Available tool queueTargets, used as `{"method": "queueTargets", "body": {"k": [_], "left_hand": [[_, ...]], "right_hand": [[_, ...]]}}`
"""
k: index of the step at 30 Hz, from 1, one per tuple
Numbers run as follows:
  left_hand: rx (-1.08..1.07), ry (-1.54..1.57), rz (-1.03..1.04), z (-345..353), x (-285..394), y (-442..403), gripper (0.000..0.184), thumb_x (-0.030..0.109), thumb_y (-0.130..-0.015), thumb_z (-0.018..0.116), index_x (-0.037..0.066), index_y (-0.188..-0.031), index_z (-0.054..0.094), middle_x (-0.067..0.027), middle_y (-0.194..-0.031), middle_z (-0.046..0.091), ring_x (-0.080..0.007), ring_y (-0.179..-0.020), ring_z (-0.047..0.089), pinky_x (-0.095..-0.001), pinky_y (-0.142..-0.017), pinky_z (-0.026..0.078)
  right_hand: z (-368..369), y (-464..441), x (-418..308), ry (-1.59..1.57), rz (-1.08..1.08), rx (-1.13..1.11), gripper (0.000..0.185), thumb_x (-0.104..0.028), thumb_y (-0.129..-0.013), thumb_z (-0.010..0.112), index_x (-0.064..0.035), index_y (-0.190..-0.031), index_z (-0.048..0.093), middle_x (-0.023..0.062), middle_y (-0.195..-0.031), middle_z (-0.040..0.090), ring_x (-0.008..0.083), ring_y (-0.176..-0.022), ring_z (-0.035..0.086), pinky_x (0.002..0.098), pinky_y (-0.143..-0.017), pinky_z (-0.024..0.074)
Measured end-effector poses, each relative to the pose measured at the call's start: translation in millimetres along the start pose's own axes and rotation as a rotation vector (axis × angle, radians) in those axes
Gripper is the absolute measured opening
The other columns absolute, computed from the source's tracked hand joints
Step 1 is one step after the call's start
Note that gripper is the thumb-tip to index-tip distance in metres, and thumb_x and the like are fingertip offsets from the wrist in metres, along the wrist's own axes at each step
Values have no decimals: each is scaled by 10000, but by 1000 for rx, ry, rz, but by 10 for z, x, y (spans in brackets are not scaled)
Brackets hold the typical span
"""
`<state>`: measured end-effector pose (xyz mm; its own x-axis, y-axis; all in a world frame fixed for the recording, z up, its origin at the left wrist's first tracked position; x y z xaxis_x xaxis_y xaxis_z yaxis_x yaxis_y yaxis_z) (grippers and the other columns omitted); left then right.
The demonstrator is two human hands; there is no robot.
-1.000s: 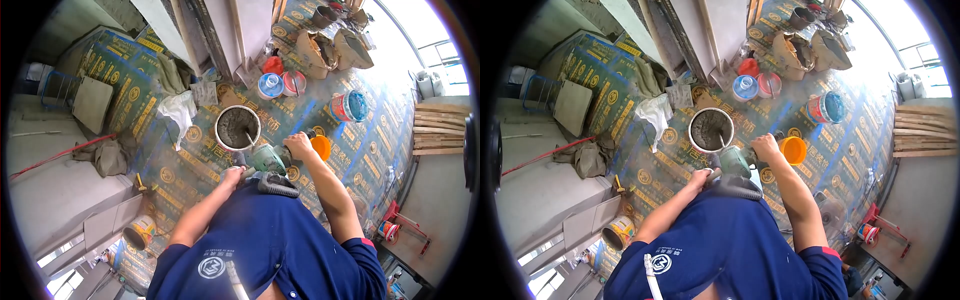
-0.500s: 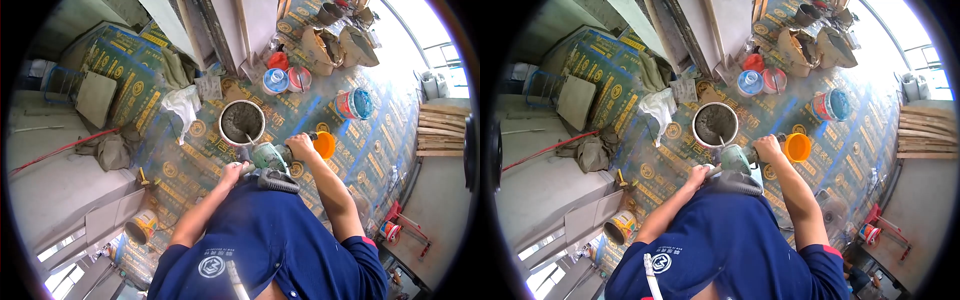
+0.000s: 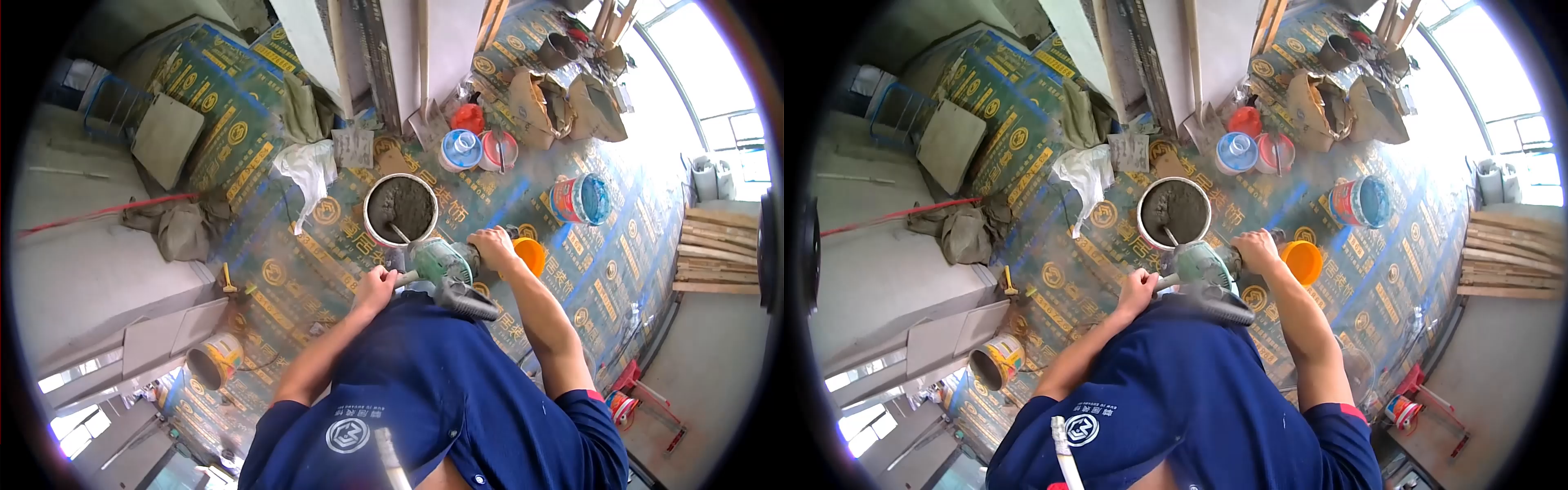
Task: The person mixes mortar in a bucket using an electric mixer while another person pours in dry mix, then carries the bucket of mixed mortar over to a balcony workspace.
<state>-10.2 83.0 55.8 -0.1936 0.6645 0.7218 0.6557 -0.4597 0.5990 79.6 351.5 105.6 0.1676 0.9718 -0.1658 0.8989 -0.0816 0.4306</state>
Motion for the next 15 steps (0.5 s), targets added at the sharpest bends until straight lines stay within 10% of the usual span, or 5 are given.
{"method": "queueTargets", "body": {"k": [15], "left_hand": [[206,246,-44,-211,-18,152,376,324,-860,572,3,-666,548,-100,-551,593,-178,-490,583,-340,-502,450]], "right_hand": [[-950,-524,-538,90,-263,80,189,-153,-695,653,-183,-882,654,40,-841,663,254,-868,643,398,-755,474]]}}
Point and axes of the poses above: each hand's wrist, its own y-axis away from the middle knuckle, its own z-axis out of the palm, x = y × z, the point moved 10 cm from there along -y, towards the middle knuckle
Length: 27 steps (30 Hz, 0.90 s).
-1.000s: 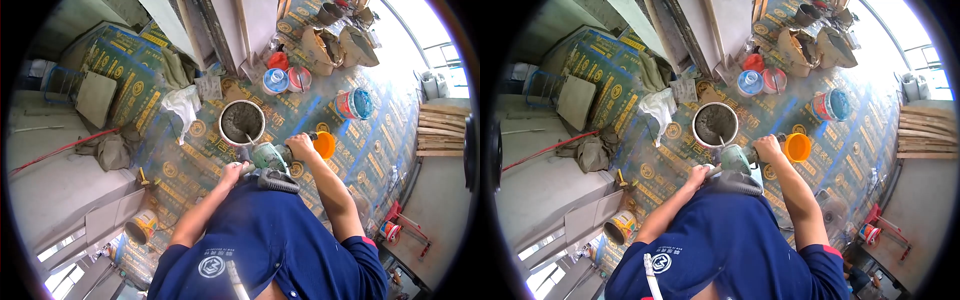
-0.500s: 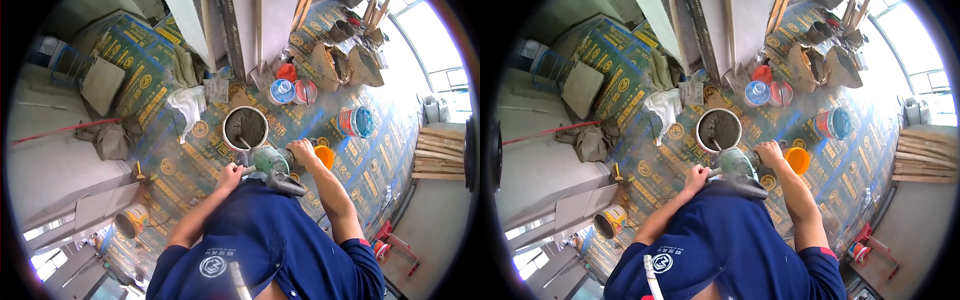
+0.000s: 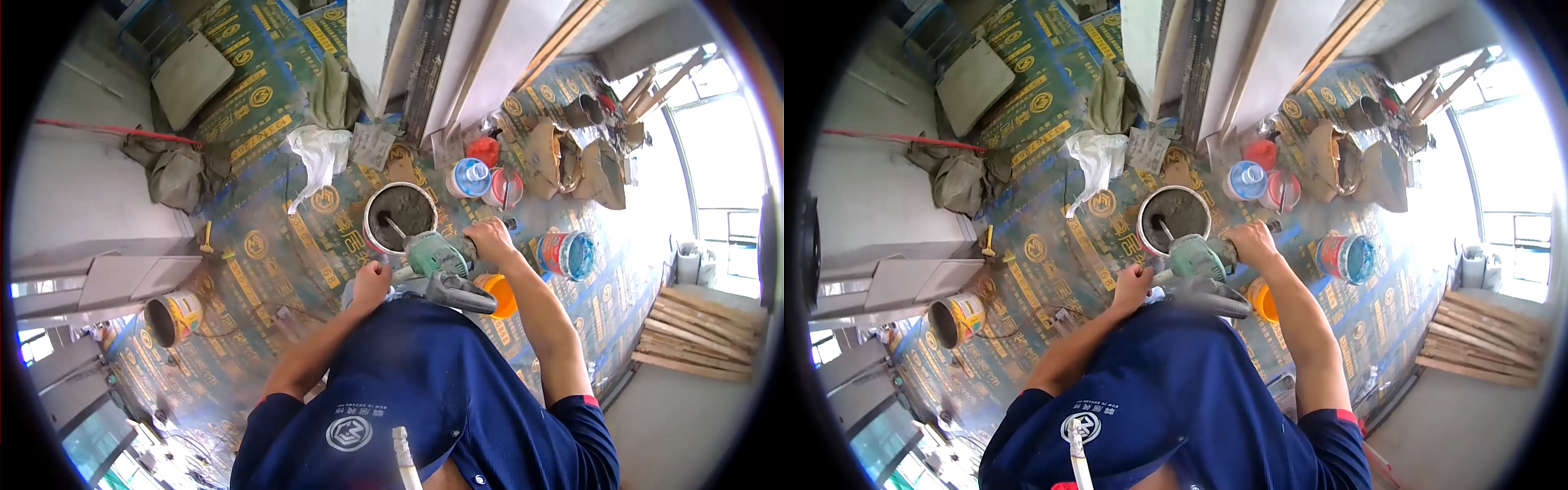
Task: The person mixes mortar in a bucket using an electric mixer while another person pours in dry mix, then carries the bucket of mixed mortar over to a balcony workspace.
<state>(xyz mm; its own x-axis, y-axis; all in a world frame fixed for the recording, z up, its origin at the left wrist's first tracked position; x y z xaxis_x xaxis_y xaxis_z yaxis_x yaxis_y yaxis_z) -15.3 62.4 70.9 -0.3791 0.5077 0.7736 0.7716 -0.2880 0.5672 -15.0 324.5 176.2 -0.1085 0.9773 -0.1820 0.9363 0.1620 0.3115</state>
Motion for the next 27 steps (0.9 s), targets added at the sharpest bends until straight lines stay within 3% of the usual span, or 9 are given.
{"method": "queueTargets", "body": {"k": [4,5,12,15,17,21,27], "left_hand": [[5,41,-110,-12,-19,40,367,327,-850,575,11,-665,551,-98,-557,595,-182,-490,573,-345,-497,441],[5,-10,-137,-15,-24,57,366,361,-846,532,31,-698,585,-110,-576,618,-245,-551,631,-388,-577,477],[71,-128,-114,52,-51,-57,392,402,-850,516,39,-769,638,-108,-595,628,-282,-619,646,-413,-625,482],[-22,-17,-91,118,106,-45,402,401,-857,513,30,-762,634,-105,-585,624,-257,-570,635,-397,-591,483],[-122,98,-47,242,138,-106,390,371,-864,571,5,-732,599,-91,-572,604,-183,-525,624,-335,-497,456],[-116,200,-3,292,143,-191,402,349,-831,661,-19,-688,583,-99,-561,602,-158,-466,595,-310,-480,460],[-177,201,-5,482,33,-285,397,360,-821,666,8,-646,613,-95,-551,624,-139,-472,593,-299,-465,450]], "right_hand": [[-41,-133,-53,129,-43,-28,173,-158,-698,646,-192,-867,664,54,-807,662,261,-849,645,400,-755,473],[-9,-143,-61,187,-52,-55,159,-163,-702,643,-193,-857,664,59,-802,661,264,-847,646,401,-754,472],[27,-208,60,168,-65,-13,102,-189,-690,639,-171,-791,650,72,-808,653,272,-848,635,418,-739,466],[31,-145,174,127,-73,66,107,-189,-679,639,-158,-781,644,72,-805,649,278,-846,629,420,-727,462],[55,-64,284,124,-61,153,115,-181,-678,639,-157,-790,644,65,-805,644,276,-859,623,413,-719,461],[47,185,297,108,52,117,163,-149,-665,650,-157,-828,642,68,-796,631,280,-871,618,403,-730,453],[150,463,356,92,177,48,220,-166,-660,665,-146,-877,631,84,-825,632,286,-881,618,420,-755,444]]}}
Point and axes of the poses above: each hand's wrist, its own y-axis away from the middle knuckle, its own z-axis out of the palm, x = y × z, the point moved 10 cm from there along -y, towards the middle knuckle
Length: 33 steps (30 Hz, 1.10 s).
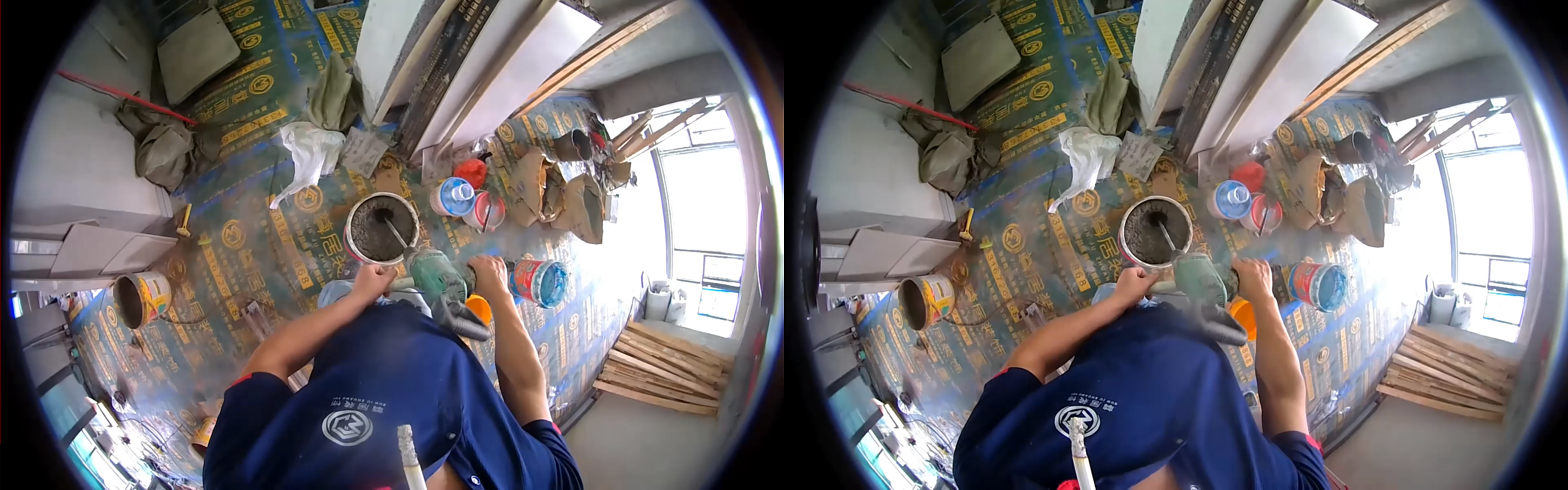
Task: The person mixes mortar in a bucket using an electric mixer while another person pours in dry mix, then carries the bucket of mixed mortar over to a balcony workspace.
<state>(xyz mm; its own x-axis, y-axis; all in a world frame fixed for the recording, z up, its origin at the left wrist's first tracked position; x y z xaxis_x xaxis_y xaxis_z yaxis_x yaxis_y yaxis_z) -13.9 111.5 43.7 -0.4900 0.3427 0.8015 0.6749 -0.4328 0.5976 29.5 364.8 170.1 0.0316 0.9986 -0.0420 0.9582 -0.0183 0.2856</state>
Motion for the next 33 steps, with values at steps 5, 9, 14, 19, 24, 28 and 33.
{"method": "queueTargets", "body": {"k": [5,9,14,19,24,28,33], "left_hand": [[-16,-81,15,112,-94,-64,413,368,-813,686,-2,-645,615,-113,-567,633,-160,-472,597,-310,-476,462],[-47,-122,15,157,-49,-42,416,366,-817,689,-18,-669,628,-127,-574,632,-174,-491,613,-327,-484,472],[-82,-153,-10,204,-137,-32,408,361,-826,682,-18,-685,631,-128,-574,631,-166,-501,621,-325,-482,473],[-88,-145,-95,199,-259,-33,388,345,-826,688,3,-664,605,-100,-549,607,-153,-476,593,-322,-455,448],[-86,-166,-65,172,-290,-57,391,353,-807,695,9,-648,599,-99,-562,603,-155,-486,566,-334,-469,436],[-85,-178,-86,145,-407,-79,376,339,-790,698,6,-647,601,-100,-563,603,-159,-498,568,-346,-481,441],[-34,-127,-105,66,-381,-77,320,305,-777,693,30,-642,601,-73,-546,605,-128,-423,530,-292,-407,401]], "right_hand": [[119,121,107,-26,40,-11,210,-207,-652,686,-148,-849,645,73,-810,626,275,-863,613,405,-755,442],[125,232,111,-35,73,-15,209,-215,-659,683,-156,-857,652,61,-813,626,260,-865,612,396,-780,434],[236,321,150,-94,103,-25,215,-167,-665,658,-144,-878,644,63,-842,637,272,-878,609,395,-802,429],[269,360,121,-88,120,-78,209,-135,-663,648,-146,-871,646,57,-835,636,266,-874,612,390,-799,427],[304,377,98,-91,125,-86,232,-144,-648,664,-150,-880,650,47,-833,637,254,-882,612,393,-798,425],[295,366,55,-103,133,-99,240,-150,-647,669,-154,-887,652,44,-841,639,250,-887,614,392,-803,427],[302,317,34,-96,130,-103,257,-168,-645,681,-160,-902,664,48,-858,647,256,-902,615,396,-811,430]]}}
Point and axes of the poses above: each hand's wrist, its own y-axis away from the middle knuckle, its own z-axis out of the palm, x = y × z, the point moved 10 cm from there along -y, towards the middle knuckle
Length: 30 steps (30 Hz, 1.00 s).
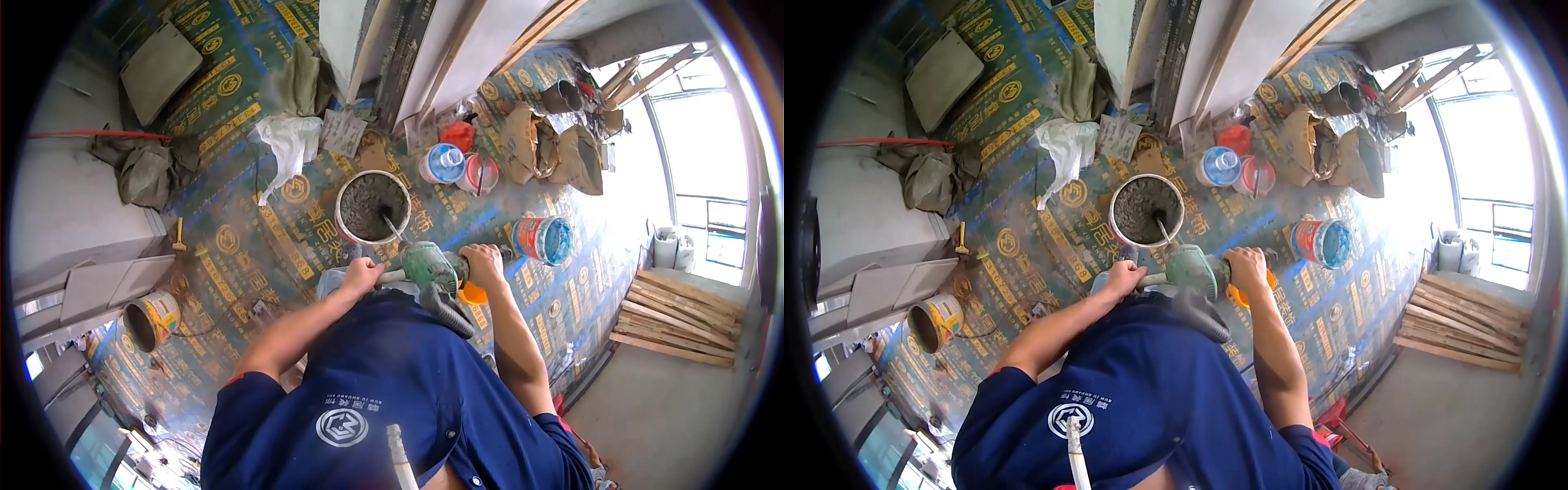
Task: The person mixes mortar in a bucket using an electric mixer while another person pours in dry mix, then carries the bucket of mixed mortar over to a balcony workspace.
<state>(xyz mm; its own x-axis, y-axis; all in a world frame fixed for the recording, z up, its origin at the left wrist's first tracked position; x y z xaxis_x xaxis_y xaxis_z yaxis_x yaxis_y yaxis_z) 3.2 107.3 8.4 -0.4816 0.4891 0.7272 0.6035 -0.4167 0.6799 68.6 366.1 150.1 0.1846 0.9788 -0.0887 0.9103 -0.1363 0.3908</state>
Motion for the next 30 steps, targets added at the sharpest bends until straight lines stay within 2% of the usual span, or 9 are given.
{"method": "queueTargets", "body": {"k": [10,12,15,18,24,26,28,29,30], "left_hand": [[33,-34,105,-132,146,66,312,278,-811,680,22,-656,593,-90,-562,619,-126,-437,534,-295,-412,406],[36,-70,61,-177,157,118,355,318,-797,657,-2,-661,587,-143,-583,619,-216,-517,603,-363,-525,475],[99,-114,207,-228,230,115,367,326,-803,656,2,-654,568,-142,-571,607,-221,-511,597,-373,-524,466],[88,-116,158,-258,255,154,371,329,-807,655,6,-651,560,-143,-573,601,-227,-512,593,-378,-525,458],[79,-109,149,-325,349,242,359,314,-822,650,9,-656,557,-144,-588,607,-238,-528,600,-374,-525,455],[129,-211,213,-339,404,258,356,314,-825,656,13,-659,560,-132,-595,615,-223,-541,609,-366,-529,460],[112,-238,210,-332,396,274,363,329,-822,666,15,-670,566,-123,-598,620,-209,-558,619,-366,-538,467],[15,-173,-6,-274,182,231,382,361,-820,683,18,-687,578,-109,-625,629,-189,-592,623,-362,-568,476],[13,-190,-11,-274,185,246,382,361,-820,683,18,-687,578,-109,-625,629,-189,-592,623,-362,-568,476]], "right_hand": [[175,-68,-7,-18,10,-49,257,-194,-658,690,-165,-913,668,52,-863,650,261,-914,616,397,-810,435],[248,-65,1,-27,10,-65,264,-195,-659,690,-171,-922,669,52,-869,653,259,-919,617,400,-803,437],[271,-66,-1,-59,-8,-30,275,-191,-654,693,-171,-927,669,56,-869,658,263,-907,621,399,-797,441],[287,-67,-26,-37,4,-60,286,-119,-659,670,-179,-938,668,49,-890,659,249,-934,622,392,-808,438],[367,-85,-50,-144,-38,18,276,-141,-646,682,-173,-919,667,61,-874,659,261,-916,626,398,-792,449],[417,-88,-51,-152,-47,10,277,-158,-645,684,-174,-921,666,65,-878,659,264,-911,627,397,-787,454],[461,-57,-70,-157,-27,-23,313,-166,-611,704,-159,-921,663,57,-873,656,265,-908,622,398,-786,449],[485,-60,-75,-153,-24,-45,317,-157,-615,697,-165,-929,657,49,-882,656,260,-923,621,399,-792,446],[553,-48,-70,-170,-19,-43,317,-157,-615,697,-165,-929,657,49,-882,656,260,-923,621,399,-792,446]]}}
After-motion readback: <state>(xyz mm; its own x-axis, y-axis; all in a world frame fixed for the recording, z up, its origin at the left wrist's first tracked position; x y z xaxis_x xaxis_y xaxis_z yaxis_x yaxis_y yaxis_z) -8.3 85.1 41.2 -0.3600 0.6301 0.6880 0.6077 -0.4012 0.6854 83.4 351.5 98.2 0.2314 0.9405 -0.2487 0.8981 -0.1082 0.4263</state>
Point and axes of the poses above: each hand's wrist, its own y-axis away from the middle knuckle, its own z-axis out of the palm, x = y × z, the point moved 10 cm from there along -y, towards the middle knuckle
